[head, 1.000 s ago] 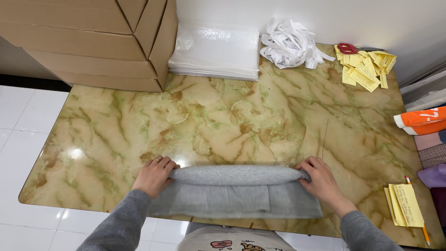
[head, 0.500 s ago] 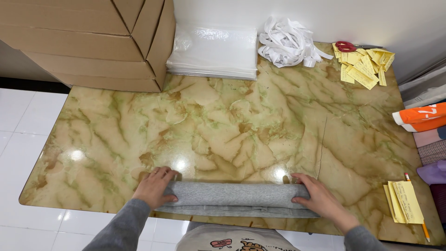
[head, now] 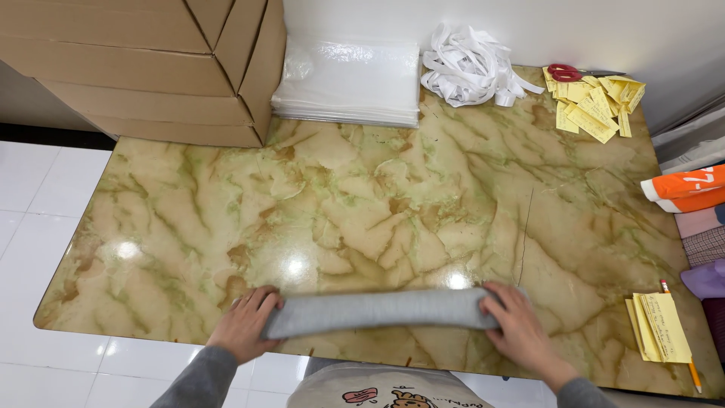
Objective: The person takes several t-shirts from a clothing rack, one by one. They lay each shirt flat on a table, fold the sleeves and sides inward, and then roll the shirt into a compact bundle. The folded shirts are stacked on the table.
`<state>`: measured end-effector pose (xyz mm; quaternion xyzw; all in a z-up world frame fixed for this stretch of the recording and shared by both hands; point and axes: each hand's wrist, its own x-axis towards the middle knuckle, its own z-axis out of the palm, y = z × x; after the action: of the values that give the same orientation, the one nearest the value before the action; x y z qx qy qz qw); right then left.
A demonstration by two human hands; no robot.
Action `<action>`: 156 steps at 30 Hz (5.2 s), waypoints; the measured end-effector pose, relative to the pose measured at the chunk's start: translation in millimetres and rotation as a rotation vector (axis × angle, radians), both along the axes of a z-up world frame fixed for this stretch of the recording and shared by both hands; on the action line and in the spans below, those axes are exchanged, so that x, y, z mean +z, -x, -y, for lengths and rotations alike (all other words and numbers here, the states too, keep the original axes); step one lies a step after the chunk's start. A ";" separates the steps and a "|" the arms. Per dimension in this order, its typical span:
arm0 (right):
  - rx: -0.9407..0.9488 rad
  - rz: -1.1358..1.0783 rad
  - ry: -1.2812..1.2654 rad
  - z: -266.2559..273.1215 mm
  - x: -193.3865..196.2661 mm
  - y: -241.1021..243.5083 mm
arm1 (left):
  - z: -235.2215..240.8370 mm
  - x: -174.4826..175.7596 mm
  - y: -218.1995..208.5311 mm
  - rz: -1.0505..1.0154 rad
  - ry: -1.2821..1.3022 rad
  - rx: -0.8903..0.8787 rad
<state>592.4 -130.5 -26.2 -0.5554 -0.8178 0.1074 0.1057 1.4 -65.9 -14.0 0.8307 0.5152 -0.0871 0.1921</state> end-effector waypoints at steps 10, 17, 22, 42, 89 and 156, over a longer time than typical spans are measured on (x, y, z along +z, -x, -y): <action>-0.355 -0.416 0.302 -3.4 53.8 116.8 | 5.5 11.4 8.2 -0.164 0.235 0.191; -0.610 -1.095 0.948 -19.6 12.4 201.8 | -38.0 165.1 -47.8 -0.251 0.456 0.451; -0.807 -1.368 1.165 -36.9 80.0 200.0 | -46.8 254.6 -140.3 0.037 0.336 0.283; -1.310 -1.319 1.096 23.7 56.8 101.0 | 14.5 19.8 -358.4 0.490 -0.568 -0.501; -1.284 -1.177 0.657 -214.7 -11.1 296.1 | -349.0 -16.7 264.2 -0.097 -0.660 0.127; -1.578 -1.301 -1.406 474.2 430.3 -284.3 | 392.1 344.9 -793.4 1.401 0.720 -1.146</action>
<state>876.7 -604.7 404.1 -0.5618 0.0639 -0.1915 0.8022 794.8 -458.0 330.9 0.7105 -0.2558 0.1943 0.6261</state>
